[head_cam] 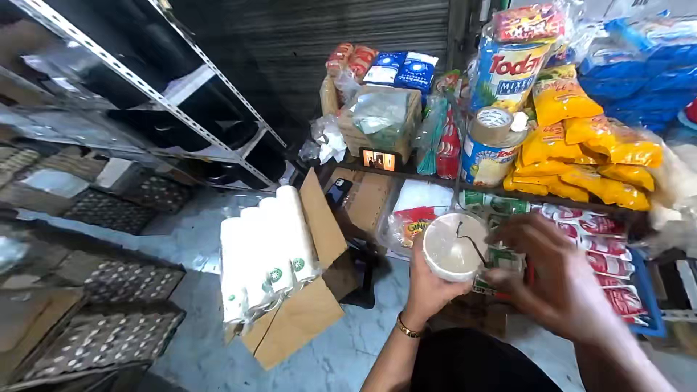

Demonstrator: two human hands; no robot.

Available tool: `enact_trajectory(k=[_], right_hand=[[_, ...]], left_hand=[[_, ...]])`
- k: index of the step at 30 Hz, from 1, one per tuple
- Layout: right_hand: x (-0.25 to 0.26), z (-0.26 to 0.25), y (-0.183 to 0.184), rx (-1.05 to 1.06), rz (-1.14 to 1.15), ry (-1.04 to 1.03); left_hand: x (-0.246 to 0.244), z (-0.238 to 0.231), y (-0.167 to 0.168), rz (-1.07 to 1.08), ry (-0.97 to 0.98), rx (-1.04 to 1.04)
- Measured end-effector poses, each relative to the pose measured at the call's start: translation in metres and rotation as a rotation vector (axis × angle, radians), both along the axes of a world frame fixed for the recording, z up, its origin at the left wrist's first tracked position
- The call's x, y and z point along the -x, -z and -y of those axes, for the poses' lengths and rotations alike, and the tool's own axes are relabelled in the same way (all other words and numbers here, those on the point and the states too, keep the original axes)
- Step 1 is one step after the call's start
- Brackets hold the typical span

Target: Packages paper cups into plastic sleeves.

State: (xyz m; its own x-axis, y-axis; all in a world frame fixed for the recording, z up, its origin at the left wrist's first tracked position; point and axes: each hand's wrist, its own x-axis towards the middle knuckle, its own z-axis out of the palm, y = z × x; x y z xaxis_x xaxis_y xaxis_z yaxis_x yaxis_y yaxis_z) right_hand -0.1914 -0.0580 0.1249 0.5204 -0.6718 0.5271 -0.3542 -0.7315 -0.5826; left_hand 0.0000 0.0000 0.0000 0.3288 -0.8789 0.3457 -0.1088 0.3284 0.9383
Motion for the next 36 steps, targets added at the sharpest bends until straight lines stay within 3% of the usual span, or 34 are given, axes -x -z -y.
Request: enact_trajectory(k=[2, 4, 7, 10, 13, 16, 21, 27, 31, 36], right_hand=[[-0.011, -0.002, 0.021, -0.012, 0.001, 0.058], [-0.011, -0.001, 0.029, -0.108, 0.179, 0.012], [-0.009, 0.006, 0.028, -0.399, 0.437, -0.155], [-0.016, 0.015, 0.019, -0.726, 0.579, -0.263], [-0.028, 0.028, 0.004, -0.772, 0.542, -0.345], [-0.029, 0.041, -0.027, -0.785, 0.388, -0.421], [0.01, 0.076, -0.09, -0.766, 0.171, -0.645], [0.062, 0.114, -0.143, -0.659, 0.254, -0.442], [0.055, 0.103, -0.126, -0.616, 0.441, -0.376], [0.072, 0.096, -0.072, -0.771, 0.928, -0.606]], left_hand=[[0.002, 0.001, 0.0, -0.012, -0.007, 0.009], [0.003, 0.002, -0.003, -0.009, -0.019, -0.029], [-0.006, -0.002, -0.013, 0.031, 0.042, 0.027], [-0.026, 0.004, -0.048, 0.216, 0.123, 0.172], [-0.038, 0.014, -0.096, 0.487, 0.137, 0.142], [-0.041, 0.028, -0.122, 0.648, 0.165, 0.076], [-0.056, 0.043, -0.127, 0.308, 0.256, 0.062], [-0.068, 0.055, -0.119, 0.095, 0.168, 0.109], [-0.046, 0.048, -0.111, 0.07, 0.096, 0.096], [-0.015, 0.032, -0.098, 0.194, 0.08, 0.106]])
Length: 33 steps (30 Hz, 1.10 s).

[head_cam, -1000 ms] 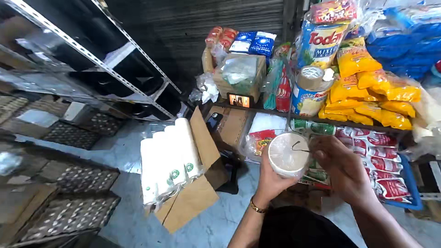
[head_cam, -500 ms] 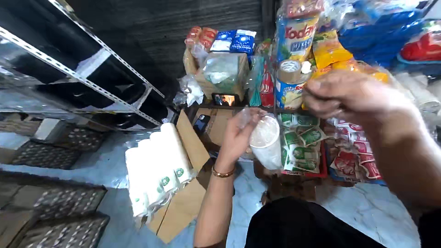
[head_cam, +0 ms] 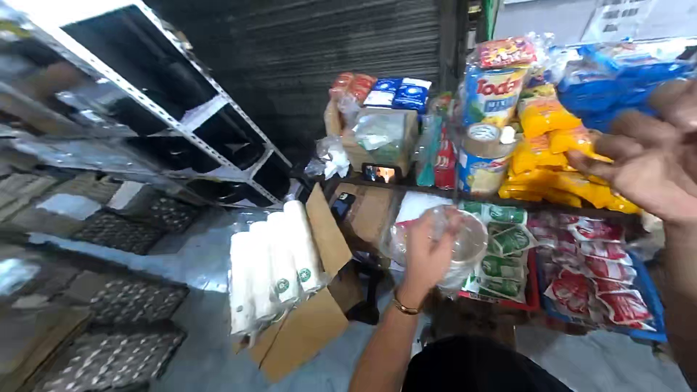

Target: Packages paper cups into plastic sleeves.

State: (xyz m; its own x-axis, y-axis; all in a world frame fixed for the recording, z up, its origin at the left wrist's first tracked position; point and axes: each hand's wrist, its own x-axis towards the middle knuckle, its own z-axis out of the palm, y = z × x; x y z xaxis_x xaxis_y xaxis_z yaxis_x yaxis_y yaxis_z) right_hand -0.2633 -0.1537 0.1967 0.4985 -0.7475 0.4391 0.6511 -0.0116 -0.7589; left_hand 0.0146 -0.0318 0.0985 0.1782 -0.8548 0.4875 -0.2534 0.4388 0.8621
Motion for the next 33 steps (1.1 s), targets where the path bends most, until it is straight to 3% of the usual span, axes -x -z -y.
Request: enact_trajectory(k=[3, 7, 13, 17, 19, 21, 24, 27, 33], right_hand=[[0.011, -0.013, 0.021, -0.125, 0.018, 0.072], [0.008, -0.034, 0.048, -0.092, -0.1, 0.059], [-0.012, -0.075, 0.148, -0.347, -0.175, -0.085], [-0.015, -0.097, 0.231, -0.428, -0.551, -0.143], [-0.013, -0.096, 0.268, -0.359, -0.911, -0.08], [-0.009, -0.088, 0.298, -0.348, -1.127, 0.018], [-0.009, -0.066, 0.312, -0.414, -1.214, 0.112], [-0.031, -0.035, 0.303, -0.303, -1.243, 0.09], [-0.146, 0.034, 0.315, -0.088, -1.29, 0.045]], left_hand=[[0.007, -0.004, 0.005, 0.074, -0.009, 0.041], [-0.001, -0.017, 0.003, 0.131, -0.113, 0.053], [-0.029, -0.057, 0.02, 0.078, 0.008, 0.132], [-0.032, -0.081, 0.021, 0.103, 0.025, 0.142], [-0.028, -0.089, 0.021, 0.12, 0.018, 0.152], [-0.025, -0.096, 0.022, 0.15, 0.022, 0.152], [-0.02, -0.107, 0.025, 0.196, 0.032, 0.148], [-0.016, -0.113, 0.029, 0.204, 0.041, 0.149], [-0.023, -0.112, 0.031, 0.15, 0.045, 0.134]])
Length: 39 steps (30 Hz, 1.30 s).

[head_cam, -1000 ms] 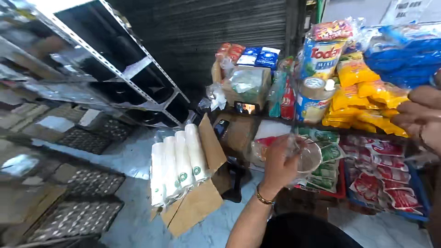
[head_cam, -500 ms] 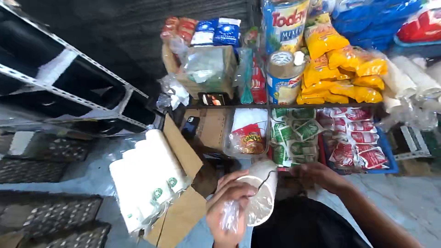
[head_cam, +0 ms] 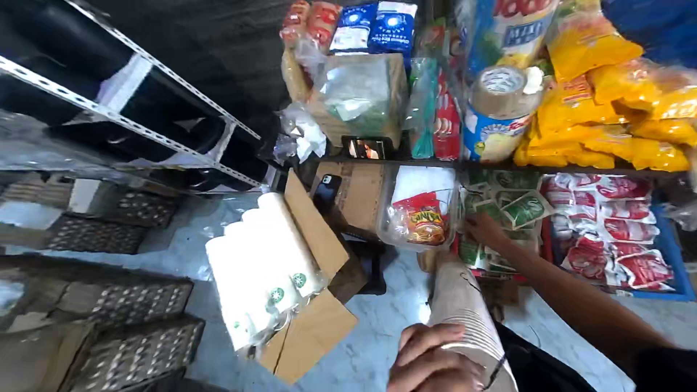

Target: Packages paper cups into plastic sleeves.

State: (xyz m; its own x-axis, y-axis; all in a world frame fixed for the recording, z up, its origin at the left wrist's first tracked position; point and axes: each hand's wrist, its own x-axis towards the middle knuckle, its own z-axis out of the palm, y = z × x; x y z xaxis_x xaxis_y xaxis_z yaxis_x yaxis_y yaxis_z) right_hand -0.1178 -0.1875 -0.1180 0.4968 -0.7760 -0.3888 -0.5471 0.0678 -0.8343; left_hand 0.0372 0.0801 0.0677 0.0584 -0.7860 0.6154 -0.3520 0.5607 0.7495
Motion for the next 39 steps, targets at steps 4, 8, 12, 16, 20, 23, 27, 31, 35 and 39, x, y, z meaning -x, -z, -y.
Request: enact_trajectory(k=[4, 8, 12, 16, 20, 23, 27, 31, 35, 39], right_hand=[[-0.088, 0.031, 0.048, 0.197, -0.259, -0.157], [-0.124, 0.032, 0.071, 0.16, -0.465, -0.231], [-0.099, 0.023, 0.075, 0.181, -0.259, -0.065], [-0.045, 0.009, 0.03, 0.128, -0.049, 0.141], [-0.005, 0.009, -0.04, 0.232, 0.153, 0.204], [0.012, 0.015, -0.094, 0.204, 0.436, 0.247], [0.031, 0.006, -0.175, -0.02, 0.745, 0.23], [0.063, -0.003, -0.221, 0.05, 0.85, 0.074], [0.081, -0.022, -0.247, 0.517, 0.609, -0.03], [0.087, -0.04, -0.267, 0.891, 0.455, -0.052]], left_hand=[[-0.006, 0.002, 0.002, -0.01, -0.016, -0.005], [-0.008, 0.009, 0.002, -0.025, -0.001, 0.014], [-0.013, 0.015, 0.002, -0.036, 0.005, 0.04], [-0.015, 0.028, -0.002, -0.049, 0.021, 0.06], [-0.007, 0.052, -0.008, -0.067, 0.085, 0.056], [0.004, 0.068, -0.014, -0.047, 0.138, 0.029], [0.019, 0.078, -0.018, -0.062, 0.184, -0.002], [0.03, 0.083, -0.016, -0.098, 0.18, 0.001], [0.028, 0.092, -0.029, 0.057, -0.019, -0.043], [0.013, 0.099, -0.056, 0.181, -0.052, -0.077]])
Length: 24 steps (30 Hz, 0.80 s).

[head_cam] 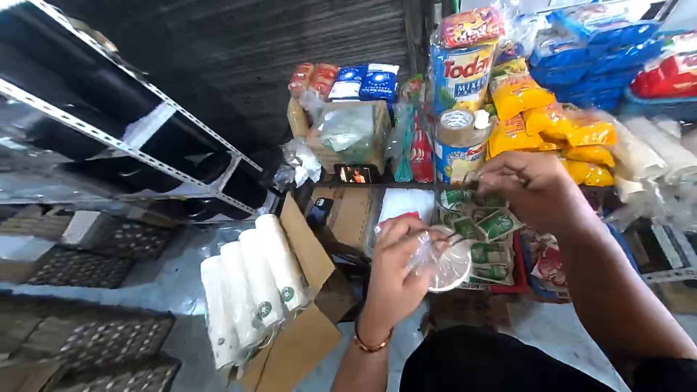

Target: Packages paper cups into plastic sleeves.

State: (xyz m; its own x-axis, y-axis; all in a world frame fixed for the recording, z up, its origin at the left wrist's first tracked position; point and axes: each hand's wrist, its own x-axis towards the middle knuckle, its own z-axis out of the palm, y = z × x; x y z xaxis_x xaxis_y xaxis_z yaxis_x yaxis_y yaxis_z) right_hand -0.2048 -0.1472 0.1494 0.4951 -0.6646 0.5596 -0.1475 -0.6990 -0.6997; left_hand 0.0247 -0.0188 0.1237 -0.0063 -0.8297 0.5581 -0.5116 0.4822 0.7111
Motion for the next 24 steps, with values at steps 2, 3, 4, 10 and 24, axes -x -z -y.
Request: enact_trajectory(k=[2, 3, 4, 10, 24], right_hand=[[0.002, -0.005, -0.012, -0.039, 0.025, 0.043], [0.003, -0.006, -0.016, -0.051, 0.008, 0.059], [0.004, -0.006, -0.021, -0.058, -0.037, 0.072], [-0.011, -0.016, -0.033, -0.07, -0.321, -0.239], [0.068, -0.006, -0.017, -0.679, 0.58, -0.747]], left_hand=[[-0.005, 0.006, -0.009, -0.02, 0.074, 0.0], [-0.007, 0.01, -0.012, -0.019, 0.115, 0.001], [-0.007, 0.014, -0.014, -0.021, 0.161, -0.005], [0.008, 0.031, -0.01, -0.106, 0.351, -0.099], [0.017, 0.027, 0.006, -0.193, 0.228, 0.0]])
